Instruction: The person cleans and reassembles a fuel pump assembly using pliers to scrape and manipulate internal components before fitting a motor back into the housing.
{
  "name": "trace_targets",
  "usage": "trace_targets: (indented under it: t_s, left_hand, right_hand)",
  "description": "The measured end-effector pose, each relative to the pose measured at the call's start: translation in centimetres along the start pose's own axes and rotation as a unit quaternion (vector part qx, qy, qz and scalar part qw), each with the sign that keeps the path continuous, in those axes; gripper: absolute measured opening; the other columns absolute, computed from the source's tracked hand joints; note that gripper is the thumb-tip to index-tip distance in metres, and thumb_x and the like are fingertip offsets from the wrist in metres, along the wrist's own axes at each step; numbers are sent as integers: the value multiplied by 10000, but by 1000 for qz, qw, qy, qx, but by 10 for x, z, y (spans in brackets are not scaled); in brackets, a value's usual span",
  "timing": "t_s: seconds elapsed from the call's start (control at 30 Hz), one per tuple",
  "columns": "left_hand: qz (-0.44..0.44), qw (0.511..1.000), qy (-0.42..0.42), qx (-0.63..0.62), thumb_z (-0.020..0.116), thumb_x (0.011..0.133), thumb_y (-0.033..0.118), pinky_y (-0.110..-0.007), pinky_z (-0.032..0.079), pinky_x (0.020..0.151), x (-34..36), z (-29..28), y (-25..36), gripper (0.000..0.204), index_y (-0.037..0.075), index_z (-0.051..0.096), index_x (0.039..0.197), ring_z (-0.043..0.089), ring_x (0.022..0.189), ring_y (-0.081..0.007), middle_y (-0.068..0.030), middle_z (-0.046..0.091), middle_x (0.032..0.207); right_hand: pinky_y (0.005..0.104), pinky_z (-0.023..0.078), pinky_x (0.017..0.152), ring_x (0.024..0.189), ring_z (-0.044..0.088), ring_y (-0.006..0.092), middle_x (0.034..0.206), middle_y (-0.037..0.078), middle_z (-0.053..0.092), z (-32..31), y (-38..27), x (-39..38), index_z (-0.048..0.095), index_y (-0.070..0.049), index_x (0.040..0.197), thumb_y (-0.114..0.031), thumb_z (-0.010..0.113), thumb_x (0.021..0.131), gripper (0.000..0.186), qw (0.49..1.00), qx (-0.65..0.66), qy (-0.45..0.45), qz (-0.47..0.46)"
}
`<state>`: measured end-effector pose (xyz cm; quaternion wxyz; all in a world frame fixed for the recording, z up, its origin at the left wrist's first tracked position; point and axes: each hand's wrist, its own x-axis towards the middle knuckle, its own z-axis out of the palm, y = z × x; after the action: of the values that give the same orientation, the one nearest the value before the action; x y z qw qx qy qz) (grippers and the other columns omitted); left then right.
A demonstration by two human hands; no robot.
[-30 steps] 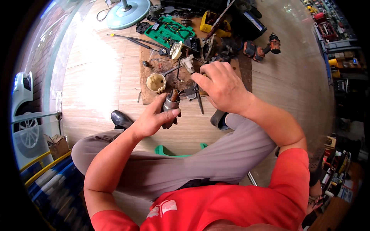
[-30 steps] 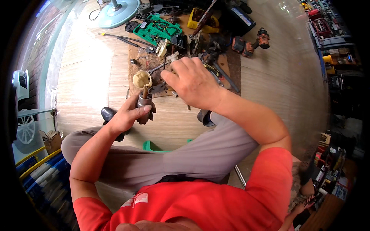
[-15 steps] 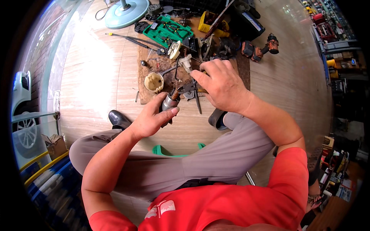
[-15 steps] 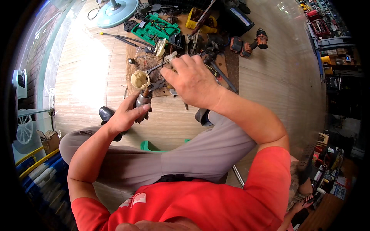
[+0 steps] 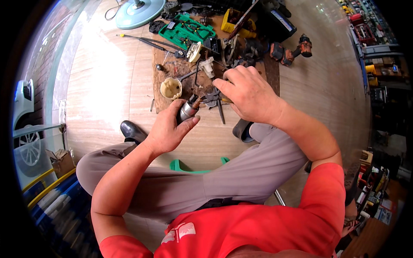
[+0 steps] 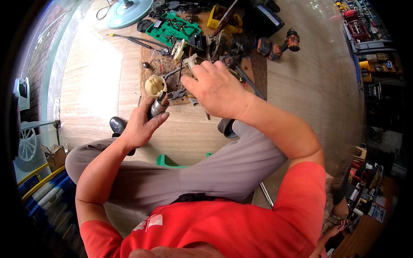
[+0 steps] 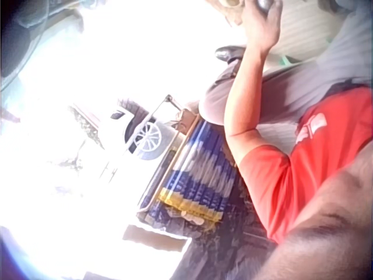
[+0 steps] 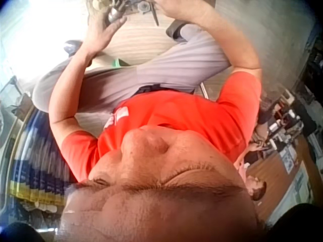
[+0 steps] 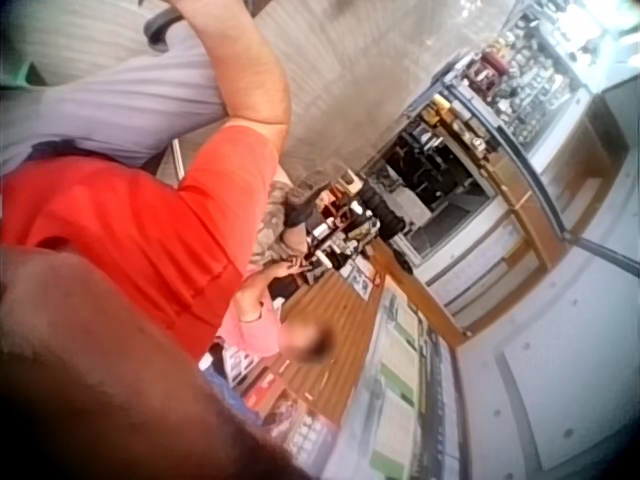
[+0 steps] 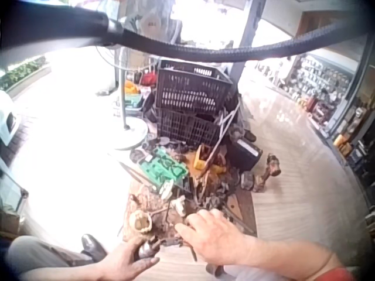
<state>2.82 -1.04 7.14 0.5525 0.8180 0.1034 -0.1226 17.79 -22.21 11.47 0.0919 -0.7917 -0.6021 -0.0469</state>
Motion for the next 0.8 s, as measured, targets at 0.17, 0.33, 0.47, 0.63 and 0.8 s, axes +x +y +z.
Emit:
trace_targets:
  t_s: [0.17, 0.33, 0.47, 0.63, 0.8]
  left_hand:
    - [-20, 1000, 5, -16, 746, 871, 200, -307, 484, 725, 0, 0, 3, 417, -11, 547, 1171, 525, 763, -142, -68, 586, 842]
    - [-52, 998, 9, 42, 824, 794, 189, -314, 489, 732, -3, -2, 14, 485, 1, 558, 1153, 529, 754, -149, -71, 589, 818]
    - [-57, 995, -7, 83, 806, 800, 215, -373, 507, 751, -6, -5, 12, 488, 12, 555, 1166, 598, 799, -256, -143, 647, 866]
    - [-41, 987, -33, 150, 763, 815, 246, -473, 515, 736, -8, -10, 10, 463, 22, 530, 1145, 654, 863, -426, -214, 688, 888]
    - [1, 965, 23, 262, 767, 802, 243, -481, 509, 687, -11, -5, 5, 410, 42, 554, 1088, 653, 826, -411, -201, 673, 881]
  right_hand:
    - [388, 456, 735, 874, 555, 272, 894, 78, 529, 5, 2, 1, 593, -96, 985, -86, 683, 703, 296, 1000, 10, -23, 16]
    - [406, 493, 692, 789, 591, 286, 834, 81, 547, 12, 1, 1, 548, -99, 922, -164, 767, 708, 313, 998, 12, -46, 36]
    - [412, 496, 677, 748, 605, 289, 777, 73, 545, 16, -2, -2, 546, -100, 915, -254, 790, 734, 341, 993, 58, -93, 46]
    - [420, 487, 713, 823, 593, 300, 840, 91, 547, 12, -5, -4, 551, -91, 960, -209, 783, 750, 335, 986, 112, -122, 22]
    - [436, 469, 762, 938, 560, 314, 942, 120, 537, 6, -4, -1, 549, -72, 1028, -136, 757, 771, 337, 977, 129, -171, 9]
